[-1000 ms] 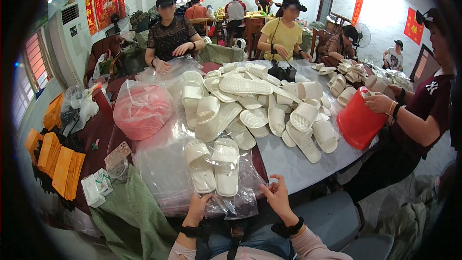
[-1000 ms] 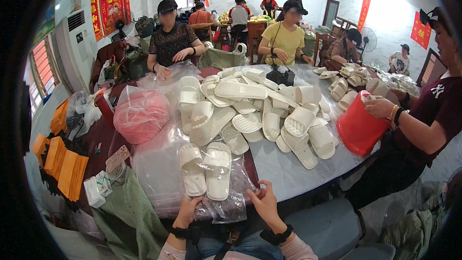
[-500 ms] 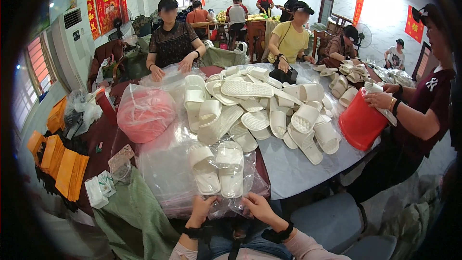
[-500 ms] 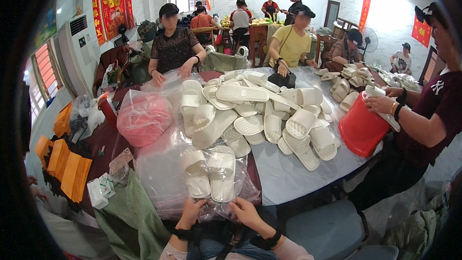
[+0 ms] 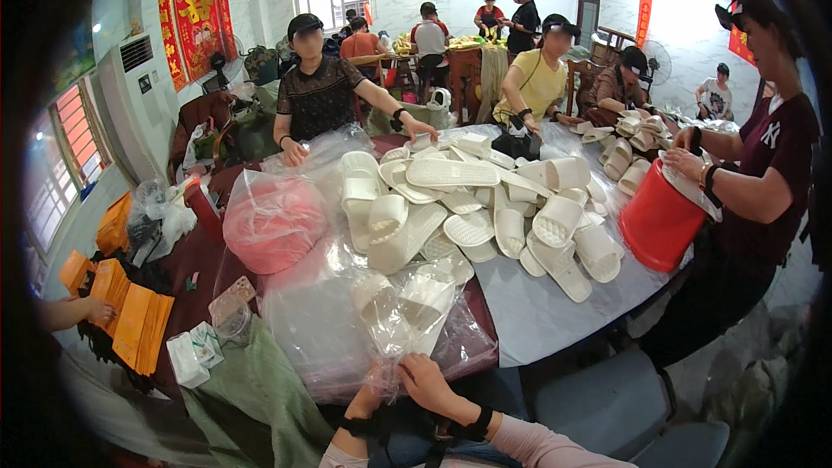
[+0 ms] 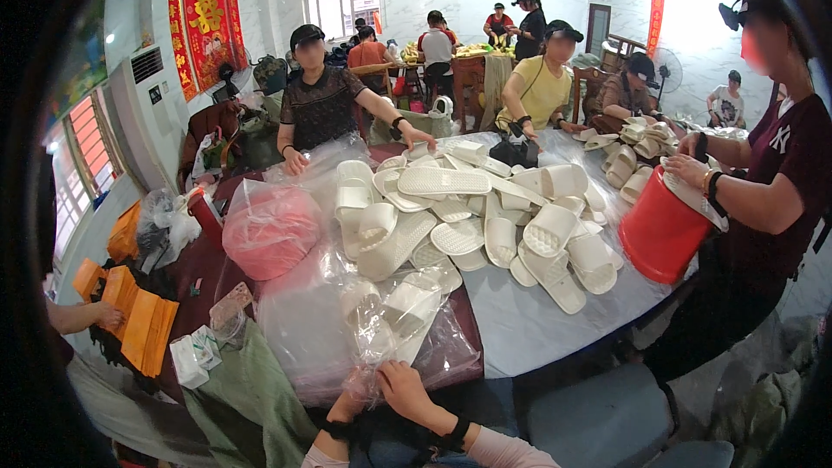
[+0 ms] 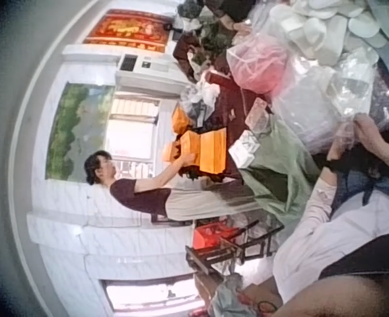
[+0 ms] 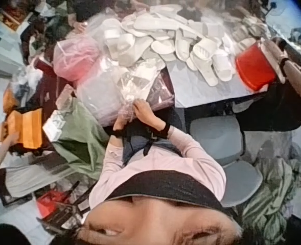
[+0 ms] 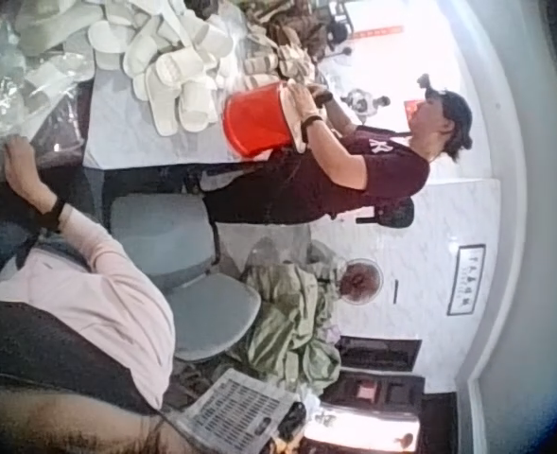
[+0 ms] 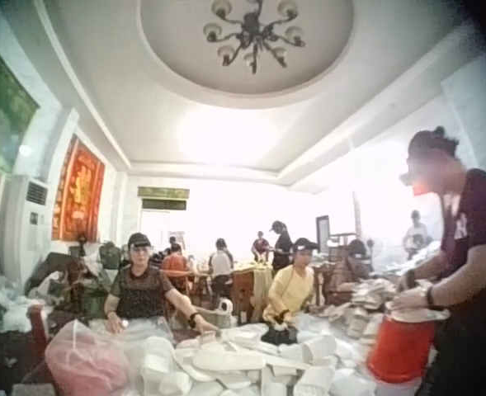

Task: Sort and organize white slippers/shoes on a production table.

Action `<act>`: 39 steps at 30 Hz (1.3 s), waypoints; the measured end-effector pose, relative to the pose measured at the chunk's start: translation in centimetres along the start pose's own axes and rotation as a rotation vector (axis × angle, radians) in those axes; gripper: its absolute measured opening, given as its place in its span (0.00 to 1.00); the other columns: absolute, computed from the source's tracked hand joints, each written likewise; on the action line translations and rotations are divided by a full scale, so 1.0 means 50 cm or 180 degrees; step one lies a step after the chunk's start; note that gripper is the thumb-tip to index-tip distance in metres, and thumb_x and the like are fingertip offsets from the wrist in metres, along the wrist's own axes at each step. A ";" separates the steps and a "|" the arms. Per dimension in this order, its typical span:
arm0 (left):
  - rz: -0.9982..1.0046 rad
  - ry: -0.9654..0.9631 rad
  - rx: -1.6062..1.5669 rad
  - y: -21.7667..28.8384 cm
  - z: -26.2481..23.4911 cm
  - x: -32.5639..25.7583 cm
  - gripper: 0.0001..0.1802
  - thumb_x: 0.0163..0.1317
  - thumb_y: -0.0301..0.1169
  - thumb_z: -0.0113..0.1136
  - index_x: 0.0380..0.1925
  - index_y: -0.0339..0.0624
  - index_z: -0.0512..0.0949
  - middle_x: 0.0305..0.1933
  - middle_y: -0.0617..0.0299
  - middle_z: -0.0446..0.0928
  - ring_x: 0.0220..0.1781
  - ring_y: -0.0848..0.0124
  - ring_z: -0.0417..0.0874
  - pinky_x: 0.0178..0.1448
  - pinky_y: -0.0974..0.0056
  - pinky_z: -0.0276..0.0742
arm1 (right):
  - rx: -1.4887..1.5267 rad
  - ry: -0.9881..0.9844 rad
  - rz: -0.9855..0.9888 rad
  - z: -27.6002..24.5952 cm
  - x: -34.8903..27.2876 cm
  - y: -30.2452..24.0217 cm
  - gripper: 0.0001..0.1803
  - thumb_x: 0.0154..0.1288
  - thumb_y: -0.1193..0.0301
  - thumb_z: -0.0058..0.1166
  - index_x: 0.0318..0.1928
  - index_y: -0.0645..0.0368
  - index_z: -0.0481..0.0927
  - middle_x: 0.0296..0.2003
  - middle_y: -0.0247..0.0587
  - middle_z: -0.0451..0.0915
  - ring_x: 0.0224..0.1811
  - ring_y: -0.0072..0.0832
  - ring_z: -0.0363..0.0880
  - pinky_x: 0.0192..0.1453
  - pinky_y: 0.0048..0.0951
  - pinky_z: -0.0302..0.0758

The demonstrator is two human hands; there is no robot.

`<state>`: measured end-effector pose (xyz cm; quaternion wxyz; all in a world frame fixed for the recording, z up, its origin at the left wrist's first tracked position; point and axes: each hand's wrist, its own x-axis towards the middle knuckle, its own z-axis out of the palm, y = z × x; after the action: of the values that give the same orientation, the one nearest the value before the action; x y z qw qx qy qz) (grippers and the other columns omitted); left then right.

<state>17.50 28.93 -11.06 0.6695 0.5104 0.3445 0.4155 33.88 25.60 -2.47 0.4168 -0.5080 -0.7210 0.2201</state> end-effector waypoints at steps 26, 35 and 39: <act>-0.0964 0.0249 -0.1073 0.113 0.039 -0.014 0.13 0.60 0.31 0.57 0.44 0.36 0.76 0.37 0.61 0.79 0.34 0.73 0.81 0.35 0.67 0.77 | -0.0711 -0.1461 -0.1505 -0.019 0.036 -0.003 0.07 0.45 0.67 0.56 0.23 0.58 0.78 0.26 0.40 0.79 0.41 0.37 0.76 0.51 0.38 0.67; 0.1090 -0.0132 0.2106 0.057 0.002 -0.030 0.10 0.60 0.28 0.55 0.39 0.35 0.79 0.38 0.54 0.81 0.36 0.69 0.82 0.41 0.66 0.78 | -0.0947 -0.1201 -0.1253 -0.013 0.006 -0.022 0.11 0.48 0.68 0.57 0.31 0.60 0.79 0.36 0.43 0.79 0.49 0.39 0.73 0.56 0.41 0.65; 0.1165 -0.0017 0.2257 0.050 0.002 -0.030 0.09 0.59 0.25 0.54 0.38 0.35 0.79 0.38 0.53 0.81 0.36 0.70 0.82 0.42 0.66 0.78 | -0.0926 -0.1231 -0.1417 -0.033 -0.009 -0.021 0.10 0.52 0.69 0.54 0.35 0.60 0.79 0.36 0.40 0.79 0.48 0.37 0.74 0.56 0.40 0.66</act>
<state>16.46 27.85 -8.54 0.3677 0.7639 0.3681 0.3819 34.70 24.62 -0.94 0.2331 -0.3409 -0.9040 0.1106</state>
